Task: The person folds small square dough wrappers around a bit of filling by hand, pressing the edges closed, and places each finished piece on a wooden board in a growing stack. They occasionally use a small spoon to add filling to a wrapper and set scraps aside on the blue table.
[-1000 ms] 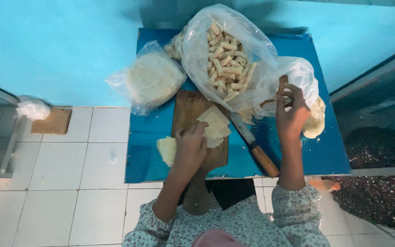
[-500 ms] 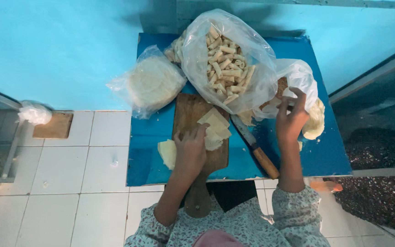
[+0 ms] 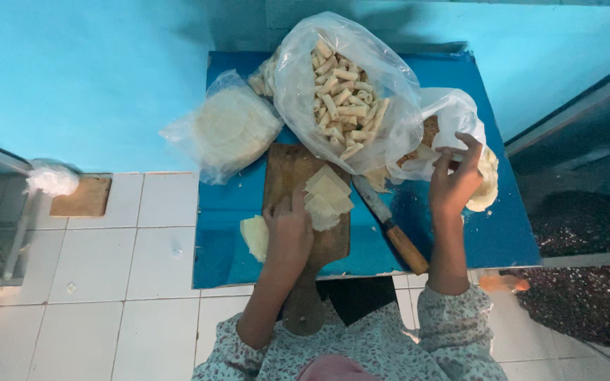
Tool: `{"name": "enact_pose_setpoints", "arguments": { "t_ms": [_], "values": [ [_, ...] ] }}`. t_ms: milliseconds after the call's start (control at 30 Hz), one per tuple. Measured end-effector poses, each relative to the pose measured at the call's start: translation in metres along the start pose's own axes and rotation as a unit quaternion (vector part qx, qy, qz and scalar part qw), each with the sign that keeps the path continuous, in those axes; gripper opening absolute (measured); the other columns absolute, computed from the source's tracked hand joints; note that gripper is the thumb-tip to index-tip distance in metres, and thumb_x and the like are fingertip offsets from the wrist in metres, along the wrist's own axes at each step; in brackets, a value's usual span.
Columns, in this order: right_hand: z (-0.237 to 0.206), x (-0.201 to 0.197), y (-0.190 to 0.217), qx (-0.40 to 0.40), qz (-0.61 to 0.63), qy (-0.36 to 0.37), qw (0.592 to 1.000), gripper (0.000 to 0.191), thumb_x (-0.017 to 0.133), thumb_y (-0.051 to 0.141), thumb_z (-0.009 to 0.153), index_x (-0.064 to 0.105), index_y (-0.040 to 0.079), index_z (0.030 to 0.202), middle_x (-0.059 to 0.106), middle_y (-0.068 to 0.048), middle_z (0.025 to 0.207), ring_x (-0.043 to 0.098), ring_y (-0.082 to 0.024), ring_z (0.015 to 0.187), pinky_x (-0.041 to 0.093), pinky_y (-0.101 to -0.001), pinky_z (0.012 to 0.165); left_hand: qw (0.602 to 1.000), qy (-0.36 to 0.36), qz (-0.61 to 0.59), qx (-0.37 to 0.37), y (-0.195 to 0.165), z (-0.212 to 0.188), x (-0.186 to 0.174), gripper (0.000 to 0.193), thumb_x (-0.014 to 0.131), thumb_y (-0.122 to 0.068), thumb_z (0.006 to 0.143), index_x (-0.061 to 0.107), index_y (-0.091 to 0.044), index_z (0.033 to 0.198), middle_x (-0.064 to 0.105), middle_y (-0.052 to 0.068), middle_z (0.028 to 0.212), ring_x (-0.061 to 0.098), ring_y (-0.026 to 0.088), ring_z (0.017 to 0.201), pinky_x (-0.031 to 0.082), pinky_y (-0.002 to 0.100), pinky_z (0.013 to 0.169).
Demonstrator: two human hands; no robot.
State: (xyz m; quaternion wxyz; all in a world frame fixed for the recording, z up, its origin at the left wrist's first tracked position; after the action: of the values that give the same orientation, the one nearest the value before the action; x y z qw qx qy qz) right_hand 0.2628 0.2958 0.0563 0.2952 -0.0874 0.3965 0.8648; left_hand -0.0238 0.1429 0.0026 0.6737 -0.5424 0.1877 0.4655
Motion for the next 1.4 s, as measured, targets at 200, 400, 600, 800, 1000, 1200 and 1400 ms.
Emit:
{"name": "enact_pose_setpoints", "arguments": {
  "t_ms": [200, 400, 600, 800, 1000, 1200, 1400],
  "values": [
    [-0.002, -0.002, -0.013, 0.038, 0.056, -0.010, 0.998, 0.035, 0.059, -0.010, 0.102, 0.052, 0.000, 0.135, 0.077, -0.014, 0.101, 0.074, -0.018, 0.077, 0.058, -0.0283, 0.067, 1.000, -0.005, -0.018, 0.023, -0.013, 0.005, -0.006, 0.055, 0.065, -0.002, 0.081, 0.054, -0.005, 0.135, 0.067, 0.021, 0.118, 0.062, 0.042, 0.111, 0.035, 0.064, 0.101],
    [-0.008, -0.024, -0.011, 0.070, 0.150, -0.032, 0.986, 0.032, 0.060, -0.010, 0.104, 0.052, -0.001, 0.134, 0.077, -0.018, 0.102, 0.073, -0.018, 0.080, 0.059, -0.0282, 0.072, 0.963, 0.085, -0.255, -0.026, -0.017, 0.004, -0.002, 0.046, 0.057, -0.003, 0.092, 0.052, -0.006, 0.138, 0.066, 0.022, 0.105, 0.067, 0.042, 0.103, 0.051, 0.052, 0.092],
    [-0.051, -0.052, 0.019, 0.156, 0.316, -0.018, 0.936, 0.028, 0.063, -0.004, 0.108, 0.052, 0.000, 0.134, 0.074, -0.020, 0.105, 0.069, -0.018, 0.082, 0.054, -0.0288, 0.076, 0.992, -0.012, -0.115, 0.043, -0.017, -0.002, -0.034, 0.059, 0.058, 0.001, 0.087, 0.045, -0.001, 0.144, 0.066, 0.026, 0.111, 0.064, 0.047, 0.102, 0.042, 0.058, 0.099],
    [-0.114, -0.009, 0.054, 0.279, 0.366, 0.057, 0.886, 0.033, 0.061, -0.002, 0.101, 0.052, 0.001, 0.132, 0.072, -0.018, 0.105, 0.068, -0.017, 0.087, 0.057, -0.0273, 0.079, 1.000, 0.012, 0.016, -0.002, -0.006, -0.011, -0.035, 0.062, 0.063, 0.001, 0.082, 0.048, -0.011, 0.141, 0.073, 0.016, 0.103, 0.067, 0.039, 0.096, 0.037, 0.066, 0.099],
    [-0.153, 0.043, 0.087, 0.221, 0.365, 0.142, 0.893, 0.030, 0.060, 0.001, 0.102, 0.051, 0.001, 0.131, 0.072, -0.018, 0.110, 0.072, -0.019, 0.095, 0.058, -0.0298, 0.084, 0.999, 0.038, -0.009, 0.013, -0.001, -0.018, -0.039, 0.071, 0.060, 0.004, 0.081, 0.043, -0.011, 0.148, 0.072, 0.020, 0.088, 0.068, 0.042, 0.092, 0.038, 0.064, 0.104],
    [-0.180, 0.050, 0.110, 0.162, 0.367, 0.144, 0.905, 0.025, 0.059, 0.003, 0.106, 0.049, 0.000, 0.129, 0.073, -0.020, 0.117, 0.072, -0.019, 0.097, 0.057, -0.0312, 0.091, 0.997, 0.069, 0.014, -0.009, 0.011, -0.015, -0.043, 0.071, 0.065, -0.003, 0.084, 0.039, -0.008, 0.150, 0.069, 0.018, 0.068, 0.069, 0.043, 0.073, 0.036, 0.067, 0.100],
    [-0.185, 0.045, 0.122, 0.134, 0.342, 0.141, 0.919, 0.026, 0.057, 0.002, 0.106, 0.048, 0.000, 0.131, 0.072, -0.021, 0.119, 0.071, -0.019, 0.098, 0.057, -0.0320, 0.093, 0.995, 0.088, 0.047, -0.018, 0.020, -0.013, -0.038, 0.069, 0.066, -0.003, 0.082, 0.043, -0.004, 0.146, 0.070, 0.018, 0.069, 0.070, 0.041, 0.074, 0.038, 0.064, 0.101]
  ]
}}
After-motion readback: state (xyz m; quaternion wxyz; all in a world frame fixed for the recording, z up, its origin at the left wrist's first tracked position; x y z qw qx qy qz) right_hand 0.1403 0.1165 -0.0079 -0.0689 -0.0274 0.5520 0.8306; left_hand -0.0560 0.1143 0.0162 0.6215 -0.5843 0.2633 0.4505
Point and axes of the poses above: each hand's wrist, its own z-axis towards the middle knuckle, its own x-axis out of the palm, y = z × x, the point moved 9 cm from there along z, towards the middle knuckle
